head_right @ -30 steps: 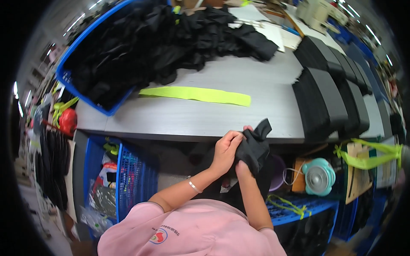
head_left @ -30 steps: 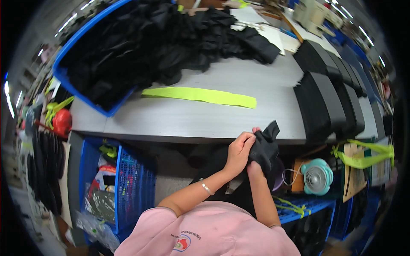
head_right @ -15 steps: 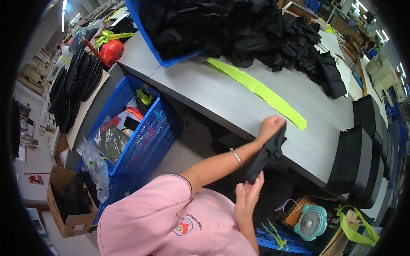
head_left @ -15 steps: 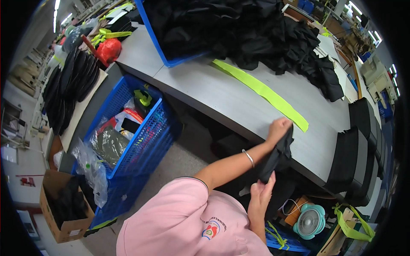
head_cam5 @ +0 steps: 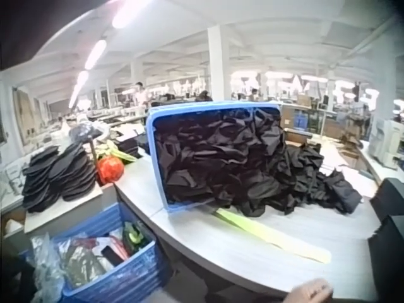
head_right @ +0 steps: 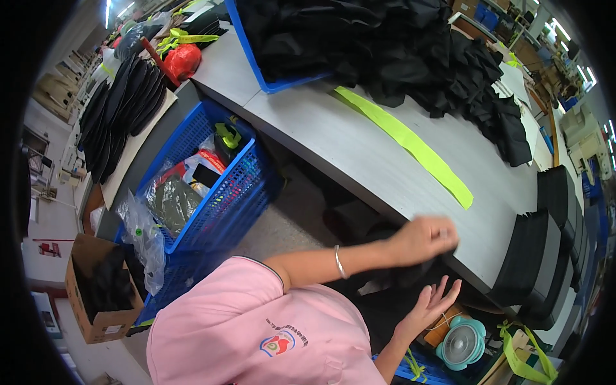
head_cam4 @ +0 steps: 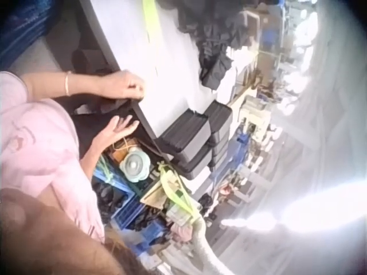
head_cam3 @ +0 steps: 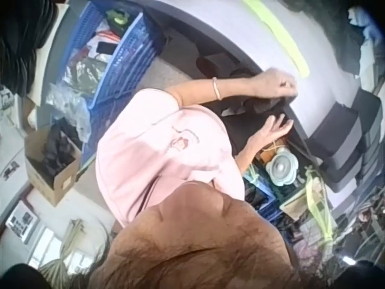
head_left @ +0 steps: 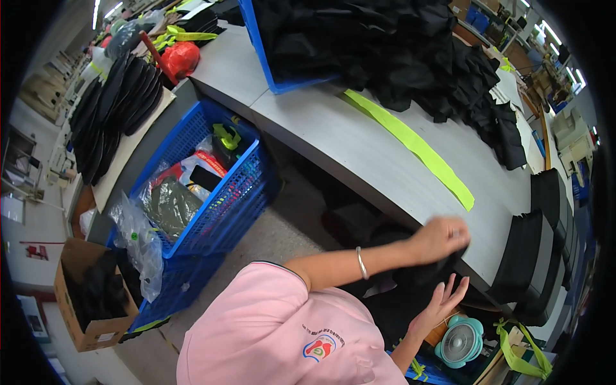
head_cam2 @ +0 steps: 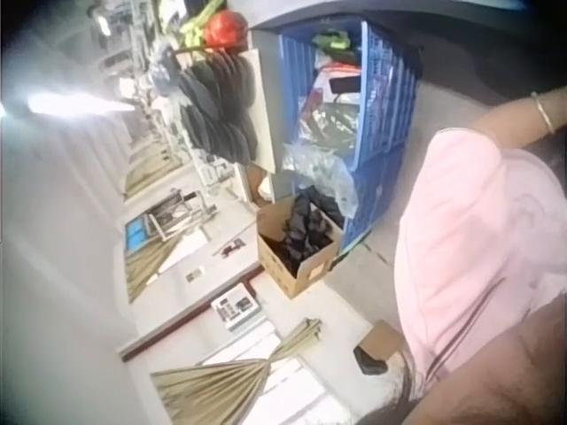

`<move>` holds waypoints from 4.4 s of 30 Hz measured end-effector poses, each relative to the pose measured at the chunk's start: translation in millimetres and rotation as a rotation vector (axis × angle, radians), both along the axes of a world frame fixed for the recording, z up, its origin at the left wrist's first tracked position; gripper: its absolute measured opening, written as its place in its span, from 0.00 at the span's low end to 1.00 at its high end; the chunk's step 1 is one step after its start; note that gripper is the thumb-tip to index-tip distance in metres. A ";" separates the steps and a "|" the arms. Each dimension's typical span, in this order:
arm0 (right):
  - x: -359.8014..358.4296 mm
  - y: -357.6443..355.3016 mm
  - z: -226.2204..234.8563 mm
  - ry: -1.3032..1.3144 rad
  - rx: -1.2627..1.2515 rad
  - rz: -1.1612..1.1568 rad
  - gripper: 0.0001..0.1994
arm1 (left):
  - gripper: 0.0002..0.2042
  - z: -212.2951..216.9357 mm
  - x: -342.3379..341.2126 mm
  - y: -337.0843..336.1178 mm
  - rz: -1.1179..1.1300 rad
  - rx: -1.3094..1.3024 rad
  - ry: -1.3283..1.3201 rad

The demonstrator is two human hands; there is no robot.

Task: Inspecting black fabric components and inserting foam pads at a factory workbench.

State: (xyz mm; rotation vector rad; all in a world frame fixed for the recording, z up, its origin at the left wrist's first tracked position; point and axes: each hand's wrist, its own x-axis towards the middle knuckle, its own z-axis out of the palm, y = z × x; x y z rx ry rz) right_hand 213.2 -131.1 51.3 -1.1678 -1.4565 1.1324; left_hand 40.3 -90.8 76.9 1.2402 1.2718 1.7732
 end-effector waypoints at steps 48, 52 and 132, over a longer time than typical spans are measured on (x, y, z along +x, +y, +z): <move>-34.9 19.9 -48.0 -0.019 0.048 0.551 0.07 | 0.11 -121.4 25.8 -88.4 -1.169 -0.233 -0.085; -37.7 16.6 -45.8 -0.011 0.019 0.557 0.07 | 0.18 -198.2 -7.6 -89.9 -1.071 -0.371 -0.991; 7.8 205.6 -5.7 -0.210 0.458 -0.280 0.10 | 0.13 -54.7 -44.5 1.9 -0.120 -0.349 -0.221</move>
